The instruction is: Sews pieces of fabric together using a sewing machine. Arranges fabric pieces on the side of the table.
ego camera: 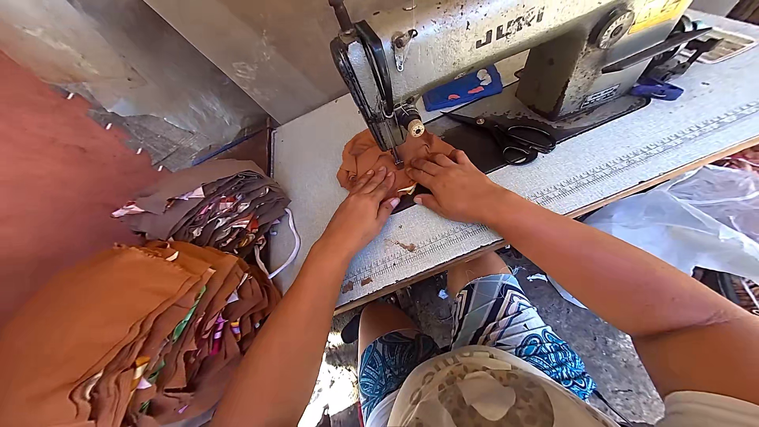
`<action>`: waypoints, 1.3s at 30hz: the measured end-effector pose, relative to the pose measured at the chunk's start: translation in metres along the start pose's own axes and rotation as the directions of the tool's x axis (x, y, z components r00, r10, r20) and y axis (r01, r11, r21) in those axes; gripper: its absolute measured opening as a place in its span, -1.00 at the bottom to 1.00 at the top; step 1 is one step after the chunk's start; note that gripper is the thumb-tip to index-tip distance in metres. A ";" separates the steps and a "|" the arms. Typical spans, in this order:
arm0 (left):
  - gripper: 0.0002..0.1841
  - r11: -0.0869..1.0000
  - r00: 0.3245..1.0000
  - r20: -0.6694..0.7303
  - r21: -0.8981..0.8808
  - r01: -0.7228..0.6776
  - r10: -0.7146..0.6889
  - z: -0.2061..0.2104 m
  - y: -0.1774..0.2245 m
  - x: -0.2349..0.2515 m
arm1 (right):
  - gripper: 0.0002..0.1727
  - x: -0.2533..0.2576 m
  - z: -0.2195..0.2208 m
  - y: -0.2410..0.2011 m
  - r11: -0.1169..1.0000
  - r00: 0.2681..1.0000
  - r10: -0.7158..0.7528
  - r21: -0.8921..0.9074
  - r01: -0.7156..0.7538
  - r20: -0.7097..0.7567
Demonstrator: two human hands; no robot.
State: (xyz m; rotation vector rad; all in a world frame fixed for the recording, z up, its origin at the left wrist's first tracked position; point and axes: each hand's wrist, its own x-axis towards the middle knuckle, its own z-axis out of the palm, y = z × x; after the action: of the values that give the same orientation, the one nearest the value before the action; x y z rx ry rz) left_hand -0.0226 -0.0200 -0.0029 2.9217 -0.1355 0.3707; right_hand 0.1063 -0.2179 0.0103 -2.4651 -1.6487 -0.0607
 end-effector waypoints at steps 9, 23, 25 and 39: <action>-0.39 0.996 0.995 0.060 -0.012 0.086 -0.085 0.004 -0.021 0.025 | -0.30 -0.002 0.006 0.005 0.999 0.995 0.035 -0.015 -0.036 -0.093; -0.45 0.914 0.898 -0.310 0.158 0.374 -0.314 -0.209 -0.002 -0.147 | -0.54 0.001 0.000 -0.045 0.941 0.886 -0.329 -0.035 0.337 -0.326; -0.49 0.862 0.831 -0.383 0.145 0.486 -0.404 -0.232 -0.013 -0.191 | -0.53 0.011 -0.003 -0.076 0.891 0.838 -0.412 0.032 0.452 -0.358; -0.60 0.864 0.671 -0.573 -0.143 0.483 -0.470 -0.220 -0.029 -0.303 | -0.71 0.085 -0.030 -0.296 0.519 0.448 -0.694 0.039 0.854 -0.564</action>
State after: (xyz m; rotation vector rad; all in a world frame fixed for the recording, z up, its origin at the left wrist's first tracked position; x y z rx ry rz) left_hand -0.3642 0.0727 0.1236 2.5522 0.7192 1.1536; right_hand -0.1312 -0.0350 0.0872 -1.0860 -2.1594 -0.4537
